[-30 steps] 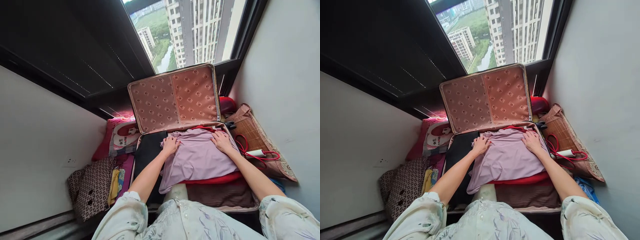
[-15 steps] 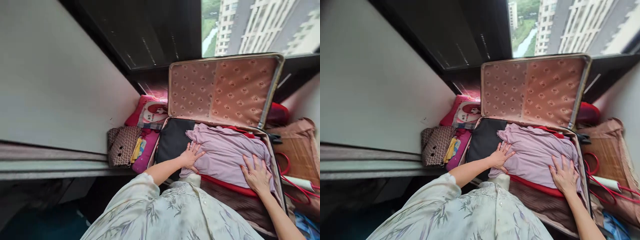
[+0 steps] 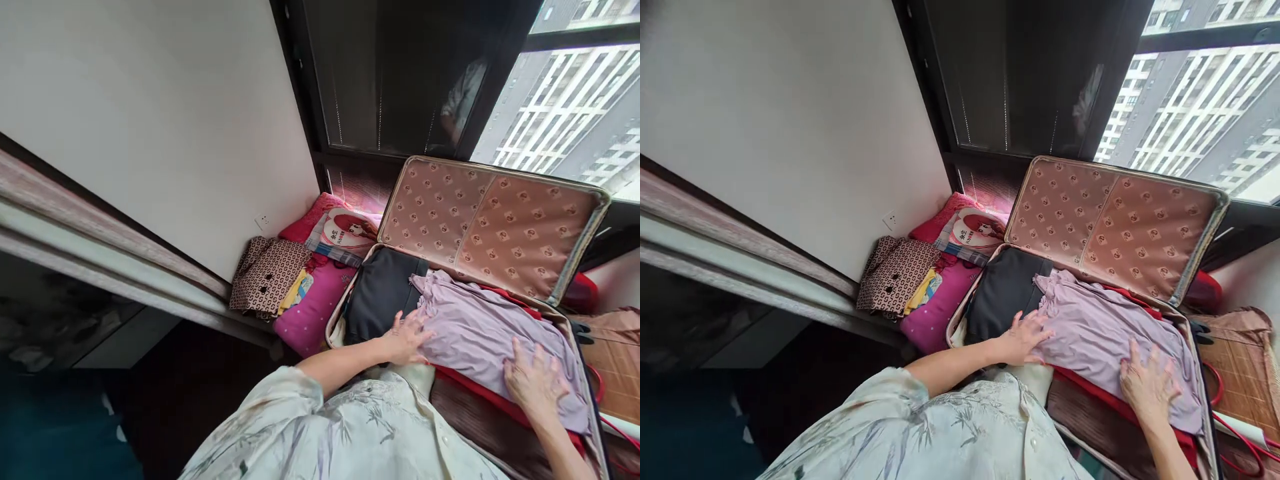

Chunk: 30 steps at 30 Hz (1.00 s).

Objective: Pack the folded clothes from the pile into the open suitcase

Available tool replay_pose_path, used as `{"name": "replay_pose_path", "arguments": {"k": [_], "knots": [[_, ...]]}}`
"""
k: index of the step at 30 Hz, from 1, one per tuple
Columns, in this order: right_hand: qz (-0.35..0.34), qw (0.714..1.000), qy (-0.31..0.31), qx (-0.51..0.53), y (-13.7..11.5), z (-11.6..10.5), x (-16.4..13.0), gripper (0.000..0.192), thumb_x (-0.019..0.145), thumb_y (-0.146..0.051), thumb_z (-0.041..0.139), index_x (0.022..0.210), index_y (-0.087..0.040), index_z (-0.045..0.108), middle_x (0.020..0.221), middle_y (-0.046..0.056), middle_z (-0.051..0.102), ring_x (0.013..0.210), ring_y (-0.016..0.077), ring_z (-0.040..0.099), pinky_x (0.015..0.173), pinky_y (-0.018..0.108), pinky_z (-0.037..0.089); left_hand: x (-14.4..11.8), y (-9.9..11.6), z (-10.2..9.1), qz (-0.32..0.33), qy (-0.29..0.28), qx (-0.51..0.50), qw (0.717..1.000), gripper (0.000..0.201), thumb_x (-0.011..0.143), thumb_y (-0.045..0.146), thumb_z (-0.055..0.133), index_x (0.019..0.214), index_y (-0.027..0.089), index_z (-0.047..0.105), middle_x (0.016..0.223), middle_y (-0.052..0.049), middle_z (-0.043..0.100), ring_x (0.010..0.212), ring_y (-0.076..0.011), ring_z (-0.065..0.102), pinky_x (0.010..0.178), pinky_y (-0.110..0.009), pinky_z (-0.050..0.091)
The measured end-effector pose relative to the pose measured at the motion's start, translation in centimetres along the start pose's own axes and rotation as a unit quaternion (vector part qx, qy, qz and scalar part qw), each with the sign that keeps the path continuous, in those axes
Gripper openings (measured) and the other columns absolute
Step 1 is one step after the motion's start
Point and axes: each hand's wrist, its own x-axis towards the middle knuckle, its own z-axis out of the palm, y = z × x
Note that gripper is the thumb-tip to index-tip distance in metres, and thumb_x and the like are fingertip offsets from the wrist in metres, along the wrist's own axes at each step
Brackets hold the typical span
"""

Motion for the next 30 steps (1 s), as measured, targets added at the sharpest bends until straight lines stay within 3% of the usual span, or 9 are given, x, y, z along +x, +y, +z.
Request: {"name": "replay_pose_path", "arguments": {"k": [4,8,12,14,16,19,22,27,30], "knots": [[-0.079,0.997,0.014,0.015,-10.4,-3.7,0.8,0.064,0.102,-0.046,0.04,0.163,-0.03,0.037,0.165,0.018,0.035,0.151,0.0465,0.028,0.106,0.064,0.038,-7.7,-2.4,-3.8,-0.084,0.221,-0.194,0.952,0.036,0.096,0.046,0.063,0.12,0.022,0.074,0.136,-0.014,0.065,0.129,-0.028,0.061,0.108,-0.047,0.05],[-0.189,0.981,0.002,0.041,-20.7,-4.4,0.6,0.059,0.103,-0.049,0.042,0.161,-0.034,0.041,0.169,0.014,0.029,0.155,0.0436,0.021,0.112,0.058,0.035,-13.8,-8.5,-4.7,-0.278,0.384,-0.354,0.806,0.036,0.099,0.048,0.054,0.096,0.018,0.074,0.101,-0.012,0.074,0.089,-0.0193,0.073,0.076,-0.031,0.06],[-0.237,0.969,-0.042,0.05,-27.5,-2.2,-0.7,0.056,0.103,-0.049,0.043,0.157,-0.036,0.047,0.17,0.011,0.028,0.157,0.0418,0.016,0.115,0.058,0.031,-18.9,-15.1,-4.8,-0.471,0.422,-0.385,0.673,0.034,0.095,0.048,0.059,0.102,0.016,0.07,0.098,-0.014,0.074,0.086,-0.0224,0.074,0.079,-0.038,0.062],[-0.243,0.966,-0.076,0.045,-29.1,-0.7,-1.6,0.056,0.103,-0.048,0.042,0.157,-0.036,0.047,0.168,0.012,0.032,0.157,0.0415,0.019,0.115,0.06,0.03,-21.7,-17.9,-5.7,-0.508,0.438,-0.305,0.676,0.033,0.093,0.041,0.063,0.116,0.018,0.068,0.116,-0.017,0.071,0.11,-0.0273,0.07,0.099,-0.046,0.056],[-0.243,0.964,-0.099,0.041,-29.7,0.6,-2.3,0.056,0.103,-0.047,0.04,0.157,-0.034,0.048,0.168,0.013,0.033,0.156,0.0411,0.021,0.116,0.061,0.028,-24.6,-20.5,-7.1,-0.541,0.419,-0.162,0.71,0.051,0.09,0.036,0.069,0.137,0.018,0.06,0.144,-0.02,0.057,0.139,-0.0342,0.052,0.117,-0.052,0.041],[-0.239,0.964,-0.107,0.041,-29.5,1.7,-2.8,0.056,0.103,-0.048,0.036,0.155,-0.032,0.052,0.169,0.014,0.031,0.157,0.0403,0.02,0.118,0.061,0.024,-28.2,-24.3,-8.8,-0.601,0.287,0.02,0.746,0.094,0.082,0.04,0.08,0.162,0.018,0.035,0.17,-0.023,0.02,0.157,-0.0474,0.015,0.125,-0.064,0.02],[-0.234,0.966,-0.104,0.038,-29.1,2.2,-2.9,0.058,0.102,-0.05,0.033,0.153,-0.031,0.054,0.169,0.014,0.03,0.158,0.0399,0.018,0.119,0.061,0.023,-30.1,-27.6,-9.4,-0.626,0.138,0.077,0.764,0.123,0.071,0.046,0.09,0.168,0.023,0.018,0.173,-0.024,0.002,0.157,-0.054,-0.002,0.12,-0.074,0.013],[-0.232,0.965,-0.121,0.025,-28.9,2.5,-2.8,0.06,0.1,-0.052,0.032,0.153,-0.032,0.054,0.169,0.012,0.031,0.158,0.0383,0.019,0.119,0.061,0.024,-30.5,-32.5,-10.8,-0.661,0.092,0.071,0.742,0.12,0.076,0.044,0.085,0.168,0.021,0.011,0.169,-0.033,0.003,0.152,-0.0596,0.011,0.112,-0.073,0.026],[-0.228,0.964,-0.136,0.018,-28.8,2.5,-2.8,0.06,0.099,-0.053,0.034,0.153,-0.034,0.052,0.168,0.01,0.033,0.158,0.0373,0.02,0.119,0.06,0.024,-30.5,-35.0,-12.9,-0.672,0.101,0.022,0.733,0.096,0.084,0.031,0.075,0.165,0.015,0.025,0.155,-0.035,0.037,0.137,-0.0509,0.046,0.107,-0.061,0.039]]}}
